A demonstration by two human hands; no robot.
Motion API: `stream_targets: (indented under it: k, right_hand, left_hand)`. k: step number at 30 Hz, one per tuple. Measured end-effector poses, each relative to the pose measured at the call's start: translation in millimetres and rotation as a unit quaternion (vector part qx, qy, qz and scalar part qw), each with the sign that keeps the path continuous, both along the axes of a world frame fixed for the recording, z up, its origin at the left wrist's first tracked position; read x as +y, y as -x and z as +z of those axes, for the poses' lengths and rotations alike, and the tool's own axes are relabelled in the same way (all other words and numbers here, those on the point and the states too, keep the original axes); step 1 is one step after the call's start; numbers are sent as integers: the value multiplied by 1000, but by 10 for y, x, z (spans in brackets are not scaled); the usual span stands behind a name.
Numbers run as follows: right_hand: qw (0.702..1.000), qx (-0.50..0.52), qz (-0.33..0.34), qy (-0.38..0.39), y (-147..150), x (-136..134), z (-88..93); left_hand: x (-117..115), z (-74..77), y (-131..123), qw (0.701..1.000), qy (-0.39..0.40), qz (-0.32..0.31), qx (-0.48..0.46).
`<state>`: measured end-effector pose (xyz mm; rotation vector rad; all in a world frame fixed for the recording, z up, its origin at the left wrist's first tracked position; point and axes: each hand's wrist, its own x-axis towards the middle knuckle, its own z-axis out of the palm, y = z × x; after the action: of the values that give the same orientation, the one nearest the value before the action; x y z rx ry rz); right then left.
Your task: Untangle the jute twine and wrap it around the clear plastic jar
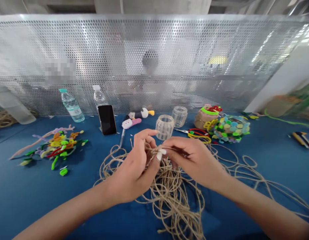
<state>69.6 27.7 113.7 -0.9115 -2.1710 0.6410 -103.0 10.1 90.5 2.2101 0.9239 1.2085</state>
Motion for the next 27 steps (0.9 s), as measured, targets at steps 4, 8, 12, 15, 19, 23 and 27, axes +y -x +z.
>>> stream_targets:
  k: [4, 8, 12, 15, 19, 23, 27]
  right_hand:
    - [999, 31, 3, 45, -57, 24, 10]
    - [999, 36, 4, -26, -71, 21, 26]
    - [994, -5, 1, -105, -57, -2, 25]
    - [996, -20, -16, -87, -75, -14, 37]
    - [999, 5, -42, -13, -86, -15, 46]
    - [999, 15, -23, 33, -72, 0, 36]
    - [999, -7, -3, -52, -51, 29, -12]
  left_hand:
    - [47, -17, 79, 999, -12, 49, 8]
    - [60, -61, 47, 999, 5, 42, -20]
    - [27, -81, -5, 998, 34, 15, -50]
    - [21, -46, 24, 998, 8, 56, -22]
    - [28, 38, 100, 976, -141, 145, 81]
    - [25, 72, 133, 963, -173, 166, 126]
    - [34, 49, 135, 965, -172, 140, 142]
